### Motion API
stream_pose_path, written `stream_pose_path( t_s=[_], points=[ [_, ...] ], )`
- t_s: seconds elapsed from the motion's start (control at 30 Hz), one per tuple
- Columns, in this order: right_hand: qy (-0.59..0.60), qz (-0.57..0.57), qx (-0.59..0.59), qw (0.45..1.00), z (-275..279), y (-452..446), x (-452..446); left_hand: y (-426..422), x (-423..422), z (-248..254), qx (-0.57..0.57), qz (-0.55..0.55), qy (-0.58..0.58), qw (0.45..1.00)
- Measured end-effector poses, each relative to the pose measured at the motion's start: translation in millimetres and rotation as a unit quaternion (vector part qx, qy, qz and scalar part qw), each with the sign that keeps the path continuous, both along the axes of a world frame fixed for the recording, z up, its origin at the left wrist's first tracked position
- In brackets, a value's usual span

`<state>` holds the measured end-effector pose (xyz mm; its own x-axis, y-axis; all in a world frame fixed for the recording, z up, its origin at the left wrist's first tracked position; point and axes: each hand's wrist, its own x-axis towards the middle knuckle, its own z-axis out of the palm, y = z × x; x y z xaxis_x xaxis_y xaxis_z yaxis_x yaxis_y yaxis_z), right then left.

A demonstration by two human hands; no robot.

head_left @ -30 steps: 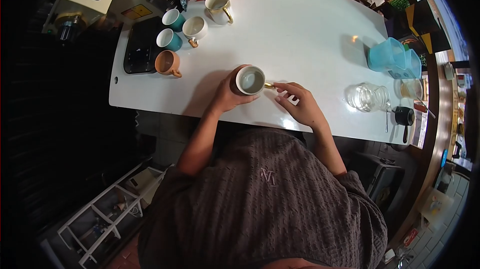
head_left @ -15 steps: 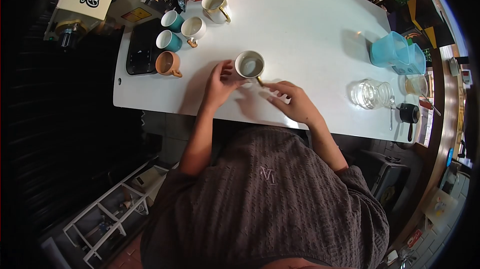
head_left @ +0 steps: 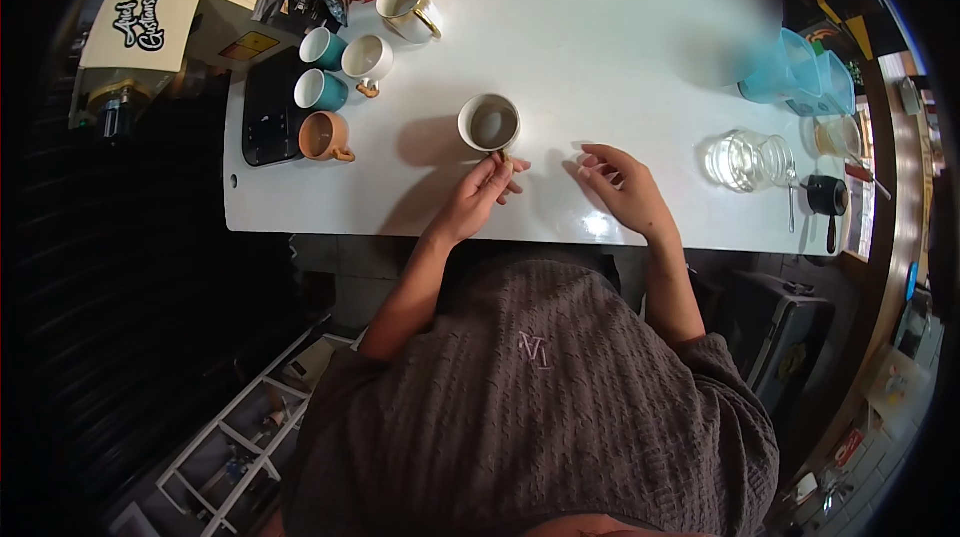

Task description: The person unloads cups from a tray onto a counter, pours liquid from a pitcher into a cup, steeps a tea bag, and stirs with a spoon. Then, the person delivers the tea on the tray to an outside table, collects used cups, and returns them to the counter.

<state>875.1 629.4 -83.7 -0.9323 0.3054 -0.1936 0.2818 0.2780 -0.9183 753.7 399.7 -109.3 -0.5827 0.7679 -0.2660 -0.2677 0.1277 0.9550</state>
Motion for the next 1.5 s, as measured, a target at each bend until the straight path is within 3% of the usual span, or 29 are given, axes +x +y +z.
stream_pose_path(
  t_s=[0.23,0.4,0.6,0.67,0.73,0.8,0.97,1.1,1.17,1.33,1.4,1.5],
  points=[
    [-0.001,-0.076,0.05,0.996,8.2,-23.6,23.9,-9.6,-3.4,-17.3,0.06,0.032,0.038,0.997],
    [0.006,-0.165,0.065,0.984,16.3,-78.7,44.2,-31.7,-24.1,-1.3,0.052,-0.051,0.076,0.994],
    [-0.008,-0.293,-0.015,0.956,10.4,-172.1,81.1,-56.8,-28.0,16.4,-0.014,-0.164,0.119,0.979],
    [0.012,-0.31,0.019,0.95,8.0,-195.8,97.4,-55.1,-20.3,2.8,0.067,-0.157,0.234,0.957],
    [0.01,-0.347,0.022,0.937,11.7,-213.8,116.4,-56.3,-4.7,27.7,0.068,-0.212,0.199,0.954],
    [0.028,-0.401,0.003,0.916,20.4,-230.8,134.9,-53.4,13.1,33.5,0.034,-0.294,0.093,0.951],
    [0.109,-0.507,-0.021,0.855,19.9,-262.8,186.0,-34.1,63.0,39.7,0.07,-0.506,-0.003,0.859],
    [0.179,-0.562,-0.073,0.804,20.7,-291.4,228.0,-20.1,125.7,47.4,0.11,-0.601,-0.058,0.789],
    [0.219,-0.595,-0.095,0.768,16.3,-306.6,251.8,-10.9,158.9,46.1,0.094,-0.651,-0.045,0.752],
    [0.205,-0.685,-0.026,0.699,2.9,-352.7,333.1,-1.7,266.3,42.7,0.061,-0.765,-0.011,0.641],
    [0.219,-0.72,-0.023,0.658,3.6,-371.7,369.2,-9.2,321.2,40.5,0.082,-0.769,-0.03,0.633],
    [0.218,-0.774,0.008,0.595,1.8,-400.4,427.4,-23.7,403.9,35.8,0.081,-0.814,-0.02,0.575]
  ],
)
